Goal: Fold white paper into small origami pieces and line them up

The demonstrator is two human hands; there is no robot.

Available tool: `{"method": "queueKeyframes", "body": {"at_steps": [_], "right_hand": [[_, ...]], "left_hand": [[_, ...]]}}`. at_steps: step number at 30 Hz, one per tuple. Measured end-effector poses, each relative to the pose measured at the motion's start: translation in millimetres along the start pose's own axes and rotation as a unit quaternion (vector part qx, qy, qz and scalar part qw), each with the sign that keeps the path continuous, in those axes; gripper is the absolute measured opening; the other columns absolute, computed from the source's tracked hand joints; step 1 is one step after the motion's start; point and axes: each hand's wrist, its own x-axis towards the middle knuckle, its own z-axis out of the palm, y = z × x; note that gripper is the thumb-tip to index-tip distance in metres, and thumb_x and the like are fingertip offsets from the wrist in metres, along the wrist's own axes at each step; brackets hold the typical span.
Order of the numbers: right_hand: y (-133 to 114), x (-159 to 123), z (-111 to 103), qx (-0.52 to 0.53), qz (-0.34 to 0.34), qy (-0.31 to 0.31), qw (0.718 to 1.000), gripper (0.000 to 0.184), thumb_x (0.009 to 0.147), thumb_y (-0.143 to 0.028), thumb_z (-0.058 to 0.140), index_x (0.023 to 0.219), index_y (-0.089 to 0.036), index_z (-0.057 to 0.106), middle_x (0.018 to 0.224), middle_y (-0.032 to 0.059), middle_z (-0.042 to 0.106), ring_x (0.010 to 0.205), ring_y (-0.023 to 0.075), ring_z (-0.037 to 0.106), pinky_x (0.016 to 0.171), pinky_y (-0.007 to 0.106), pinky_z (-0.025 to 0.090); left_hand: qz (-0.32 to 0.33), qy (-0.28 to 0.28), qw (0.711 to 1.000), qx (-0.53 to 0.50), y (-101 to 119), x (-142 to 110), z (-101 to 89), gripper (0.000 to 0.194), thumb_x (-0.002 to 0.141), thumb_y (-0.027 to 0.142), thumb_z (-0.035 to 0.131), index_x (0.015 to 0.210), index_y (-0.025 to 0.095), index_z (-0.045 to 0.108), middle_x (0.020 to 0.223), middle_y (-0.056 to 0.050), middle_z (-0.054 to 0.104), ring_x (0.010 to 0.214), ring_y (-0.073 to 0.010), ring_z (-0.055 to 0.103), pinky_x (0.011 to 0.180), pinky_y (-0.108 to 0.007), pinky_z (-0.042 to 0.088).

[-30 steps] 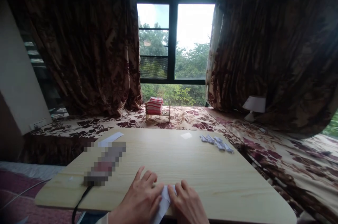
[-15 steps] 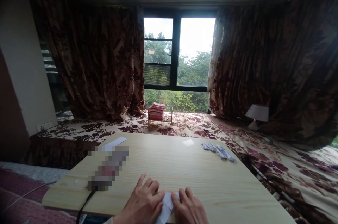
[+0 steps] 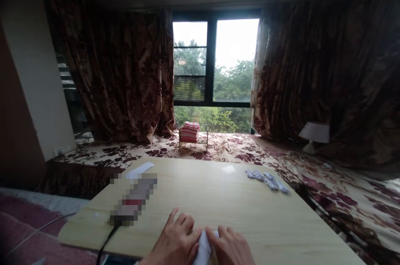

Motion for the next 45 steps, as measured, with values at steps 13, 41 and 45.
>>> {"method": "queueKeyframes", "body": {"at_steps": [13,41,45], "right_hand": [[3,-4,-50,0.078,0.033,-0.144,0.986,0.057,0.080,0.000,0.041,0.126,-0.029,0.058,0.086,0.0052,0.069,0.078,0.0199,0.064,0.060,0.027,0.033],[37,44,-43,0.422,0.061,-0.133,0.895,0.012,0.077,-0.023,0.057,0.073,-0.017,0.067,0.061,-0.0024,0.062,0.056,0.0103,0.053,0.050,0.020,0.039],[37,44,-51,0.496,0.074,-0.088,0.861,0.016,0.078,-0.031,0.059,0.074,-0.017,0.066,0.059,-0.0027,0.060,0.054,0.0101,0.050,0.048,0.020,0.039]], "left_hand": [[-0.042,-0.122,0.990,-0.055,12,10,-33.6,0.029,0.093,0.032,0.040,0.113,0.021,0.060,0.103,-0.008,0.059,0.102,-0.0251,0.051,0.104,-0.056,0.025],[-0.241,-0.051,0.887,-0.390,-3,25,-35.4,0.026,0.083,0.024,0.051,0.097,0.013,0.071,0.092,-0.008,0.068,0.085,-0.0190,0.060,0.082,-0.031,0.045],[-0.280,-0.081,0.801,-0.523,-6,38,-36.1,0.024,0.078,0.026,0.056,0.075,0.011,0.074,0.073,-0.005,0.070,0.070,-0.0166,0.059,0.063,-0.024,0.042]]}}
